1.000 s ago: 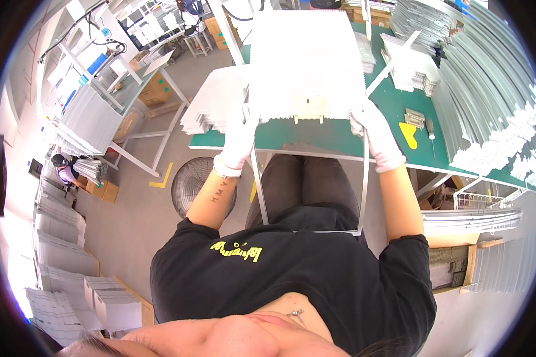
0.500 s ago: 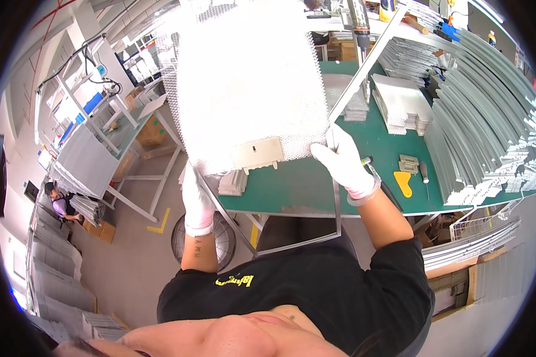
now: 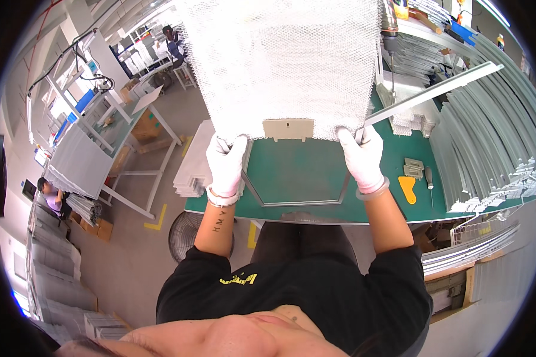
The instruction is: Assembling industrial filters by inserting mesh panels into metal frames and securing them with tools.
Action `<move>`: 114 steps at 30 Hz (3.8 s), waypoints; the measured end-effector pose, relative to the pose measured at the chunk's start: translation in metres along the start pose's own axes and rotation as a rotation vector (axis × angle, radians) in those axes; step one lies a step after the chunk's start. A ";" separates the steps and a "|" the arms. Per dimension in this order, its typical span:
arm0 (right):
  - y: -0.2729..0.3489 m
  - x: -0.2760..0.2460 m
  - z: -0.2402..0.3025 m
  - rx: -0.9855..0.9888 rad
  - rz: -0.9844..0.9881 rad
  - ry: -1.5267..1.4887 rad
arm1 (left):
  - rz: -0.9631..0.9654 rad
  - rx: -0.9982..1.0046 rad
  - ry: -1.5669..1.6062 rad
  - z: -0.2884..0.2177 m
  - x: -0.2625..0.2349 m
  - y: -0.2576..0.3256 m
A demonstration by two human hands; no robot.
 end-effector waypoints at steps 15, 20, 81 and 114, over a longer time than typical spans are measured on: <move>-0.003 -0.003 0.015 0.113 0.161 -0.046 | 0.083 -0.080 0.064 -0.008 -0.010 -0.001; 0.001 -0.014 0.004 0.077 0.064 -0.103 | 0.056 0.015 0.182 -0.006 -0.014 -0.005; 0.066 -0.052 -0.062 0.484 0.206 0.098 | 0.237 -0.406 -0.175 0.069 -0.033 0.065; 0.111 -0.026 0.099 -0.352 0.922 -0.306 | 1.246 -0.030 -0.768 0.100 -0.041 0.108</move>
Point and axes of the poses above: each hand's wrist, its own y-axis away from the middle knuckle, its own x-axis out of the palm, z = x × y, the point moved 4 cm from there along -y, towards the middle knuckle, and after that the axes turned 6 degrees about -y, right-handed, at the moved point
